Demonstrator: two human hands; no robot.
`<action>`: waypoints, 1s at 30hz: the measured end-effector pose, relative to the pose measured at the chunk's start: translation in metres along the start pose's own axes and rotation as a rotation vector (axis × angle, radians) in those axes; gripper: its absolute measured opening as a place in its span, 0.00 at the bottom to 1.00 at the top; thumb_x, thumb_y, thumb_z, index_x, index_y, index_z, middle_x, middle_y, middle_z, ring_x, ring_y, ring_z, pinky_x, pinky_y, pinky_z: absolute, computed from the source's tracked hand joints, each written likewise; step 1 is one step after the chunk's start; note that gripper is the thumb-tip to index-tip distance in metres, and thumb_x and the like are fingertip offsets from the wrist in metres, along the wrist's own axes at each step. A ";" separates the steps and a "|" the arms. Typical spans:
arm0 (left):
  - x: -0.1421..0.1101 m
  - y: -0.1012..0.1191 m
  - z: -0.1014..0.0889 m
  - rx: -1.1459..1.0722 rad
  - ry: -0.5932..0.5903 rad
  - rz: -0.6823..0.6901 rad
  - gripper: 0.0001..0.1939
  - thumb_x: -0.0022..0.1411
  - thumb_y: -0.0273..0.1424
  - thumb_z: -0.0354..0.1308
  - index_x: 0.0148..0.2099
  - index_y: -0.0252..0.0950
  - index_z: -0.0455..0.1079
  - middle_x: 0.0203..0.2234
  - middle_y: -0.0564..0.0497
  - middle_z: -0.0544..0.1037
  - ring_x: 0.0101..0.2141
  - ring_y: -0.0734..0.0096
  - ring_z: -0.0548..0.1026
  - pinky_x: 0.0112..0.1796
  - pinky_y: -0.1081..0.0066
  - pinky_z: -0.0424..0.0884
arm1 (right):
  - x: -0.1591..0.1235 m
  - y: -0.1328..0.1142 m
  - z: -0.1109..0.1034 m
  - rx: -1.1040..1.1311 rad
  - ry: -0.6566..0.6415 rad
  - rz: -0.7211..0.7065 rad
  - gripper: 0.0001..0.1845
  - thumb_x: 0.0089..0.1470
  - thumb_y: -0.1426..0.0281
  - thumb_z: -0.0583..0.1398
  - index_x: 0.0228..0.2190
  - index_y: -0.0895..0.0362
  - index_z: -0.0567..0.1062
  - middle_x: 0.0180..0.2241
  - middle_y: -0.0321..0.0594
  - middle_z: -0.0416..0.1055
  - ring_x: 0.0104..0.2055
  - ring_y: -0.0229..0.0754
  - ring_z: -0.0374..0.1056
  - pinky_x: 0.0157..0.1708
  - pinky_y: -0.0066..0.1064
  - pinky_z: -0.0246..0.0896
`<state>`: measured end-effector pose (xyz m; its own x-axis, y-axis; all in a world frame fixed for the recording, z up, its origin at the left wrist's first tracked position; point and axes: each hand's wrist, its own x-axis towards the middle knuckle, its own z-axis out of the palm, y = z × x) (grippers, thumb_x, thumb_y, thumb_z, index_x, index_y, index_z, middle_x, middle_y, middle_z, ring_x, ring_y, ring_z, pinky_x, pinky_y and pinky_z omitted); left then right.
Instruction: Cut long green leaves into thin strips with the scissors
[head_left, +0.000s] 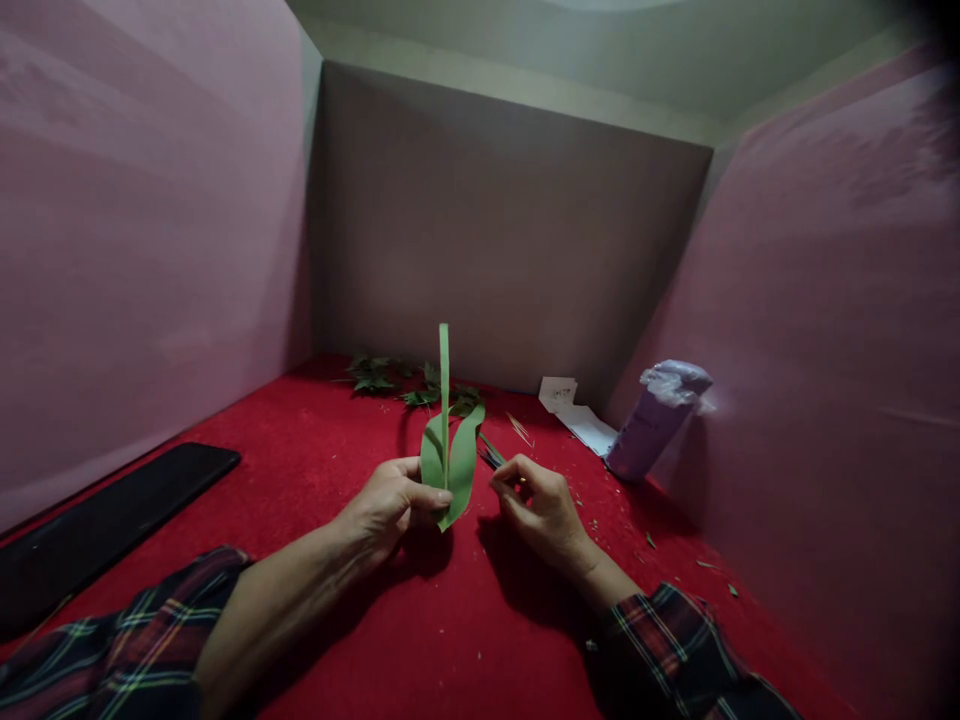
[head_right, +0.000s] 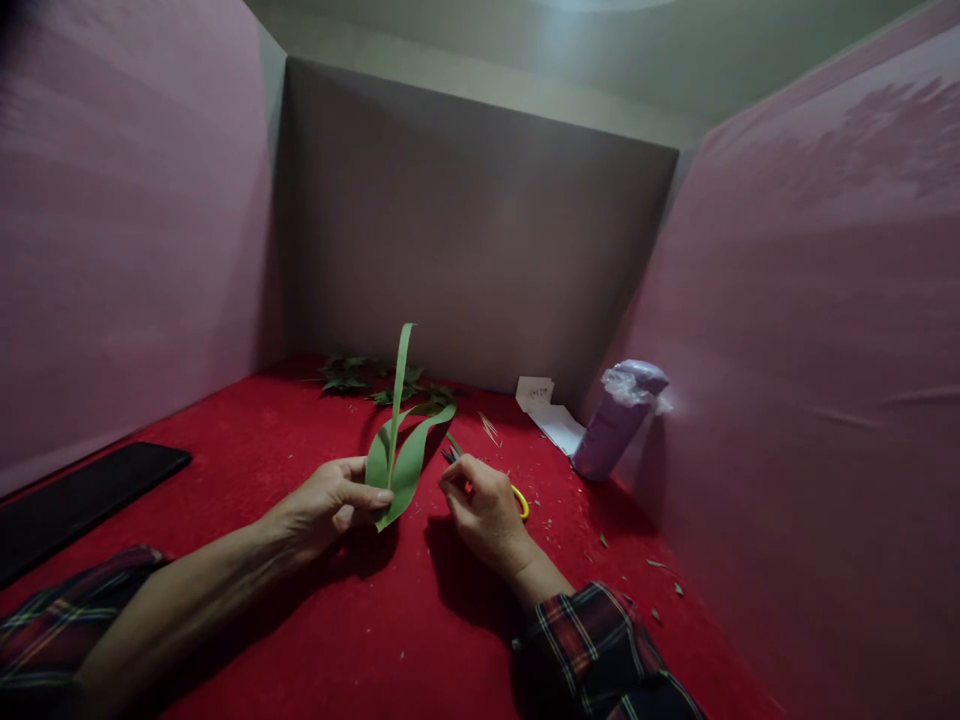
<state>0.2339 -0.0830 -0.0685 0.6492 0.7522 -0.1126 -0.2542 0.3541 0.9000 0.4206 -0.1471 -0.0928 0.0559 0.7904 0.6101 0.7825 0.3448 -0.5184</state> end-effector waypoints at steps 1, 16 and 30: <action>0.000 0.000 0.000 0.003 -0.006 0.004 0.13 0.37 0.19 0.62 0.31 0.27 0.71 0.21 0.48 0.75 0.20 0.72 0.71 0.26 0.71 0.68 | 0.000 0.000 0.000 -0.005 0.000 -0.008 0.04 0.51 0.74 0.55 0.27 0.56 0.69 0.22 0.33 0.66 0.23 0.35 0.61 0.23 0.24 0.56; -0.001 -0.002 -0.003 0.095 -0.053 0.042 0.12 0.39 0.22 0.63 0.31 0.28 0.71 0.22 0.48 0.75 0.21 0.71 0.72 0.25 0.70 0.69 | 0.000 -0.014 -0.005 -0.018 0.036 -0.075 0.08 0.56 0.68 0.53 0.27 0.56 0.69 0.27 0.38 0.66 0.27 0.37 0.61 0.28 0.28 0.59; 0.001 -0.010 -0.004 0.188 -0.249 -0.092 0.14 0.43 0.24 0.60 0.36 0.27 0.72 0.27 0.42 0.77 0.25 0.66 0.74 0.29 0.68 0.69 | -0.001 -0.024 -0.003 0.007 0.163 -0.037 0.07 0.55 0.70 0.53 0.27 0.56 0.69 0.29 0.39 0.67 0.31 0.39 0.63 0.29 0.29 0.60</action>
<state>0.2342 -0.0836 -0.0795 0.8244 0.5548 -0.1115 -0.0643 0.2877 0.9556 0.4036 -0.1571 -0.0795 0.1273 0.6844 0.7179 0.7819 0.3760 -0.4972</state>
